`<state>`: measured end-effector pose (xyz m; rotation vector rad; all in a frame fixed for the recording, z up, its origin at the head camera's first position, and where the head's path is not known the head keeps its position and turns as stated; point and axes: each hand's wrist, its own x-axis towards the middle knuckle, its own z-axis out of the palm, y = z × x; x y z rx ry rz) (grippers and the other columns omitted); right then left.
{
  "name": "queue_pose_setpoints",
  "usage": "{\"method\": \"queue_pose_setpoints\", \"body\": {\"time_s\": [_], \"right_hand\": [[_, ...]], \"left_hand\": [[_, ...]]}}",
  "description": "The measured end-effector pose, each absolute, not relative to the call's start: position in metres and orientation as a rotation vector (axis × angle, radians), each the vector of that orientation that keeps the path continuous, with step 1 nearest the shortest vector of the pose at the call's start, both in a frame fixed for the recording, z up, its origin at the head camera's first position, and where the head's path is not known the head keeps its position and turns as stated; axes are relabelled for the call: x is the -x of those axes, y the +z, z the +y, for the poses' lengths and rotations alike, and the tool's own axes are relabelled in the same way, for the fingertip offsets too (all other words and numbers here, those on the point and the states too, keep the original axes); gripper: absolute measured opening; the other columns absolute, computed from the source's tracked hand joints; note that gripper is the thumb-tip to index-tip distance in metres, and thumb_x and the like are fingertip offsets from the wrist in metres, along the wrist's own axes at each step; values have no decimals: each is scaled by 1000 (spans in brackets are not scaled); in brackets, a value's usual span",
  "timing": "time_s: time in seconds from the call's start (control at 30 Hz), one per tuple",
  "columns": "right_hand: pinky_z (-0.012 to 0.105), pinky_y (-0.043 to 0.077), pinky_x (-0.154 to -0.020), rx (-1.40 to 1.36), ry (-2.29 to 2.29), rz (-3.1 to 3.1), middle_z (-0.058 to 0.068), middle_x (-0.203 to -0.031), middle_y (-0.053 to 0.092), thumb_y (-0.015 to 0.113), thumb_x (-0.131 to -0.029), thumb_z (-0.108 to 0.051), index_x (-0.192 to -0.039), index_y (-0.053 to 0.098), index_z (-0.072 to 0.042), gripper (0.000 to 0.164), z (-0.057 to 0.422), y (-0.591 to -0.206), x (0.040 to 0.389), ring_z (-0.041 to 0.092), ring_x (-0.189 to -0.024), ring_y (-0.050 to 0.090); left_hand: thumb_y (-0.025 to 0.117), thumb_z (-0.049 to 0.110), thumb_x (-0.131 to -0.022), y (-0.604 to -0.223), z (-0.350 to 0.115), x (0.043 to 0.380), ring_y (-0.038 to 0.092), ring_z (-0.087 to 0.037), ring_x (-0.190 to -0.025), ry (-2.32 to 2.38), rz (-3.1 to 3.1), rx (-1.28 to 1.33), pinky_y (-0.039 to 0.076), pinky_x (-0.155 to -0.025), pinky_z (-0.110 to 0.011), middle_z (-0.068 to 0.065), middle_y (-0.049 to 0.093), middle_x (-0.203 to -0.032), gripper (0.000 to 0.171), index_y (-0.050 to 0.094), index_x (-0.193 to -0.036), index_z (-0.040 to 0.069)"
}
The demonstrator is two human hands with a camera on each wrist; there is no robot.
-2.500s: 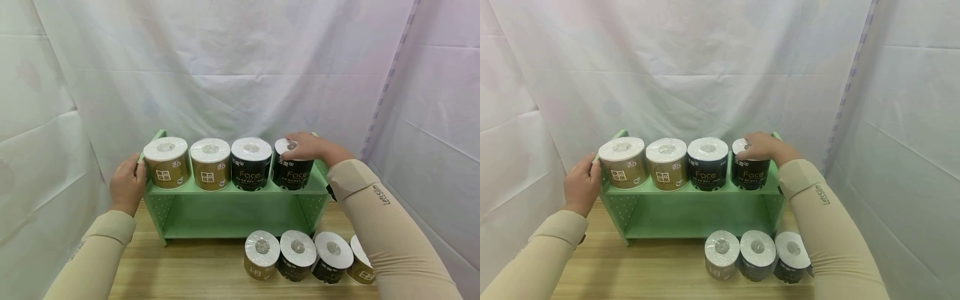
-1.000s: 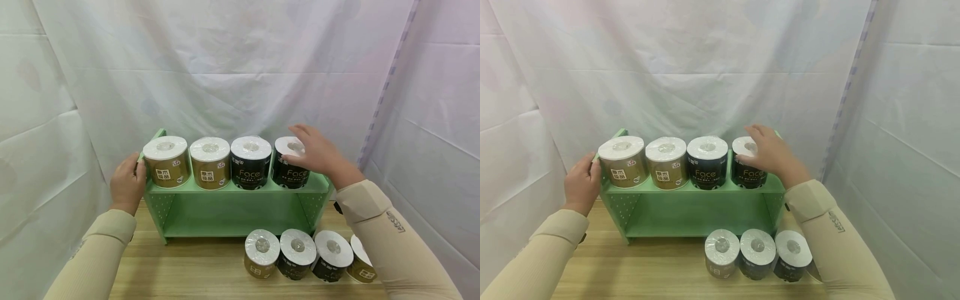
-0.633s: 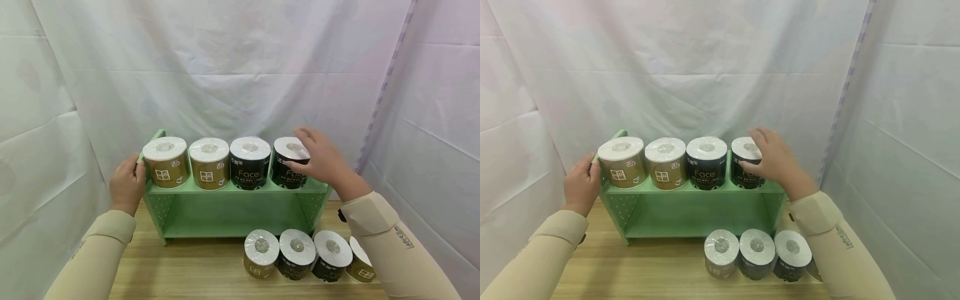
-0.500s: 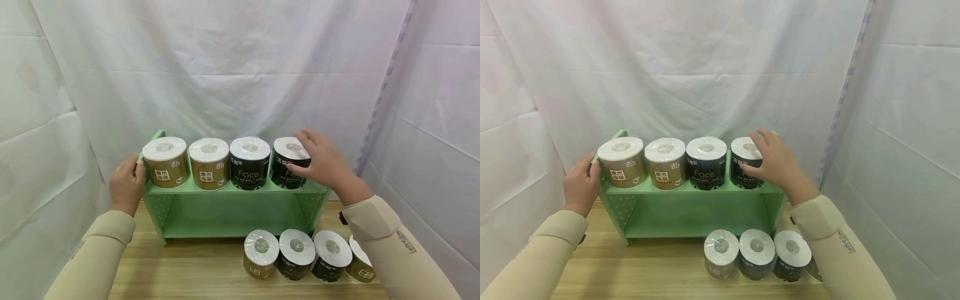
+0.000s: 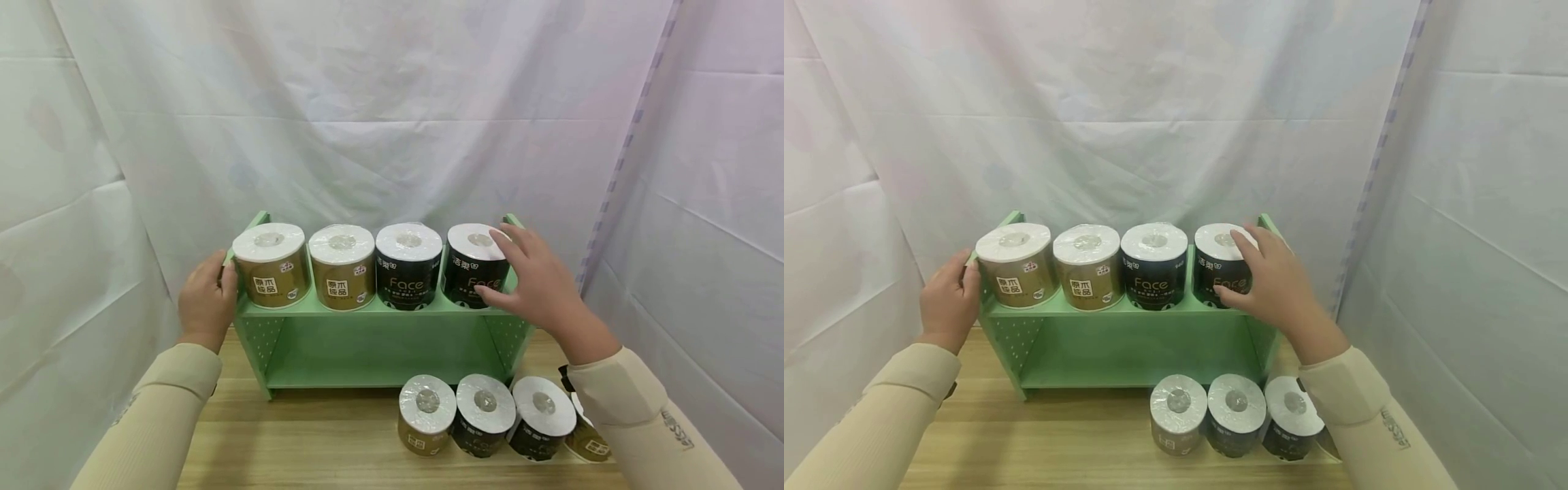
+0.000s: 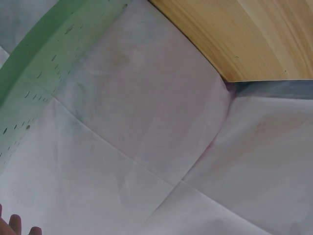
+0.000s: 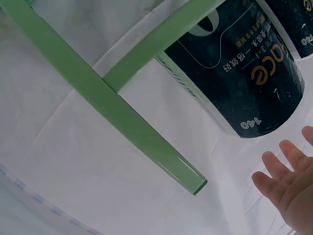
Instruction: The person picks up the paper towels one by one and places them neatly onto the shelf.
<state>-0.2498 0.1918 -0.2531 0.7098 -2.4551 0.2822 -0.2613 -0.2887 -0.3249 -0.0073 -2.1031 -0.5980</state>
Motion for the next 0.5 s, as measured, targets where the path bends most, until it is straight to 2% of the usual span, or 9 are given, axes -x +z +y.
{"method": "queue_pose_setpoints", "body": {"time_s": [0.07,0.2,0.3,0.43,0.5], "right_hand": [[60,47,-82,-709,270,-2420,19,-146,38,74,-76,-42,-144,41,-3,85,193,-257,247,43,-132,37],[57,49,-73,-713,264,-2368,20,-144,40,75,-74,-42,-142,44,-3,85,195,-265,242,43,-128,40],[59,48,-77,-740,273,-2327,20,-143,41,72,-76,-45,-141,45,-3,83,197,-269,239,43,-127,42],[60,46,-84,-767,276,-2287,21,-142,43,55,-83,-64,-140,46,-2,85,199,-276,234,43,-126,43],[57,49,-80,-767,267,-2277,21,-141,44,42,-85,-72,-139,47,-1,89,199,-279,232,42,-125,44]], "left_hand": [[44,21,-97,-325,-289,261,56,-47,-98,-598,-2103,8,43,-87,-59,-26,63,-113,35,59,-120,-1],[44,21,-97,-326,-289,262,57,-47,-99,-596,-2094,9,43,-87,-59,-26,63,-113,36,59,-120,-2],[44,21,-97,-326,-289,262,57,-47,-99,-596,-2089,8,43,-87,-59,-26,63,-114,37,60,-121,-2],[44,21,-97,-326,-289,262,56,-47,-101,-599,-2094,2,43,-88,-59,-26,62,-116,37,59,-122,-2],[44,21,-97,-326,-289,262,56,-47,-100,-601,-2093,3,43,-87,-60,-26,62,-116,37,59,-122,-2]]}}
